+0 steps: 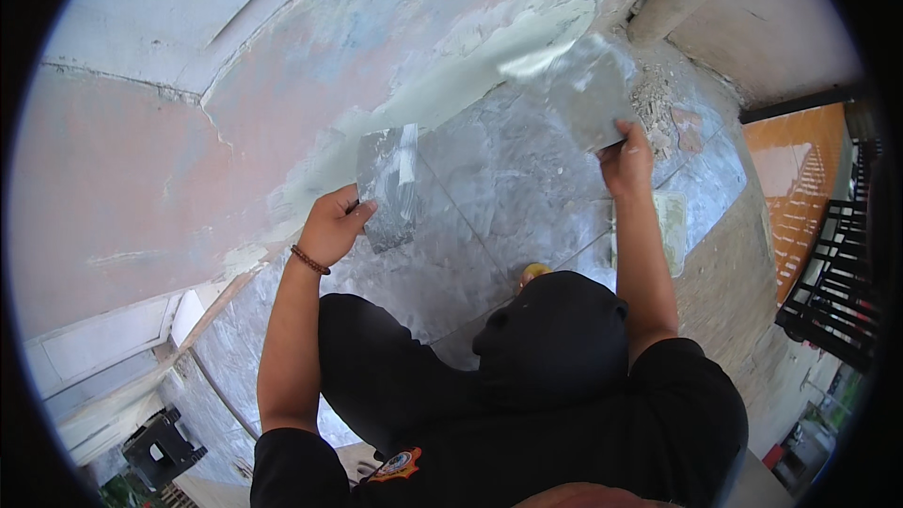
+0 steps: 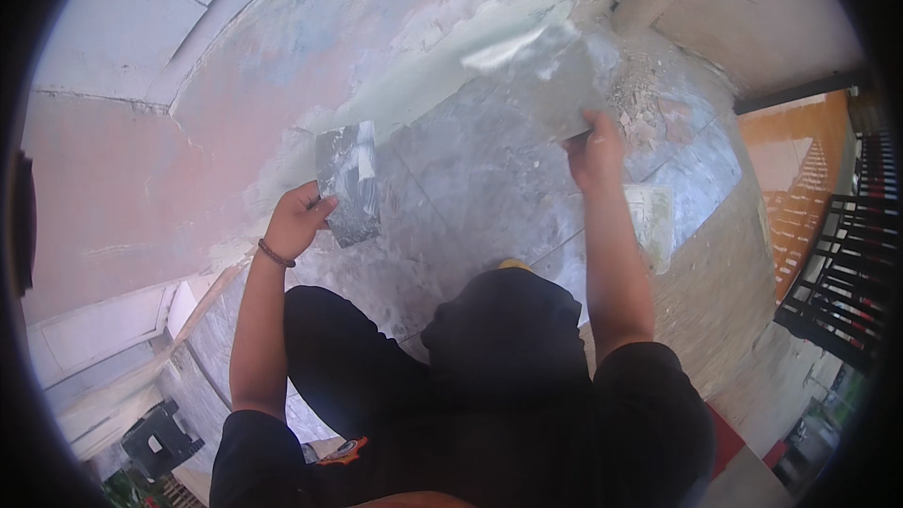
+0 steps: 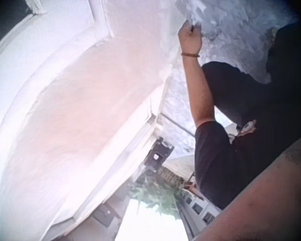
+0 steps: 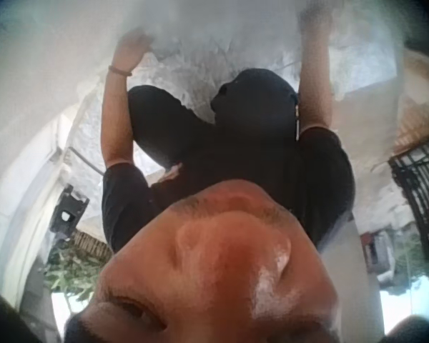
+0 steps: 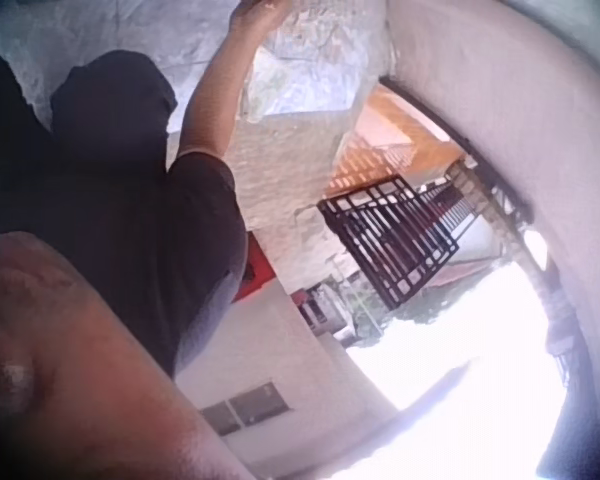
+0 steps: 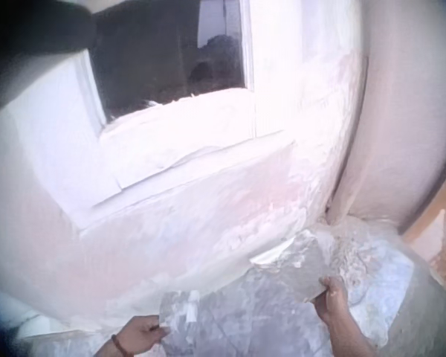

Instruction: The person kneels and uses a trowel and hawk to scoop white plaster from a container and apply it to a wall section near a window. The person repeatedly spreads and smooths the plaster along the wall surface.

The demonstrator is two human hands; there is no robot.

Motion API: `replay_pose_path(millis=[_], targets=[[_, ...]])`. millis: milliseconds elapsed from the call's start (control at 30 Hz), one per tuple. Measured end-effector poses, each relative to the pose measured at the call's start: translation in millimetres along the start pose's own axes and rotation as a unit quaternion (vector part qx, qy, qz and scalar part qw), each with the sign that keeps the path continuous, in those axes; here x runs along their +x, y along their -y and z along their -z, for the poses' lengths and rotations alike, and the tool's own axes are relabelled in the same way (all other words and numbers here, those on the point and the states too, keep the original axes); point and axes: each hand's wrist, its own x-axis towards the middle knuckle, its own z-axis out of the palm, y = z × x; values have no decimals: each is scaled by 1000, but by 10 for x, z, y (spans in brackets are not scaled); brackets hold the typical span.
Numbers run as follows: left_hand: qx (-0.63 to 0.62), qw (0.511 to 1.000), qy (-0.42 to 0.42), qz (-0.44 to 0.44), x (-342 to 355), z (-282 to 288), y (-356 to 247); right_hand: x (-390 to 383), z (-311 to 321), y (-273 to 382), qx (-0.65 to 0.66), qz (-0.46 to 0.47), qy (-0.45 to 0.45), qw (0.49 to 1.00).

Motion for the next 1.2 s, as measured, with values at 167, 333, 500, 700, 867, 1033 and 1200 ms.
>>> replay_pose_path(millis=[167,333,500,700,867,1033,1200], targets=[[8,1000,-7,23,-39,23,2,194,217,-806,-68,-121,7,990],[3,999,-16,31,-95,3,-56,382,76,-1076,-95,-165,27,981],[-45,998,-51,11,-119,-50,-134,465,-181,-1123,-93,-169,61,979],[-3,999,-29,19,-110,13,-110,502,-473,-907,-93,-145,89,981],[19,999,-17,20,-100,47,-74,520,-752,-557,-90,-135,89,983],[2,1000,-24,7,-121,32,-88,408,-1018,-186,-118,-107,76,984],[-1,1000,-18,7,-113,53,-125,292,-1231,215,-100,-85,127,983]])
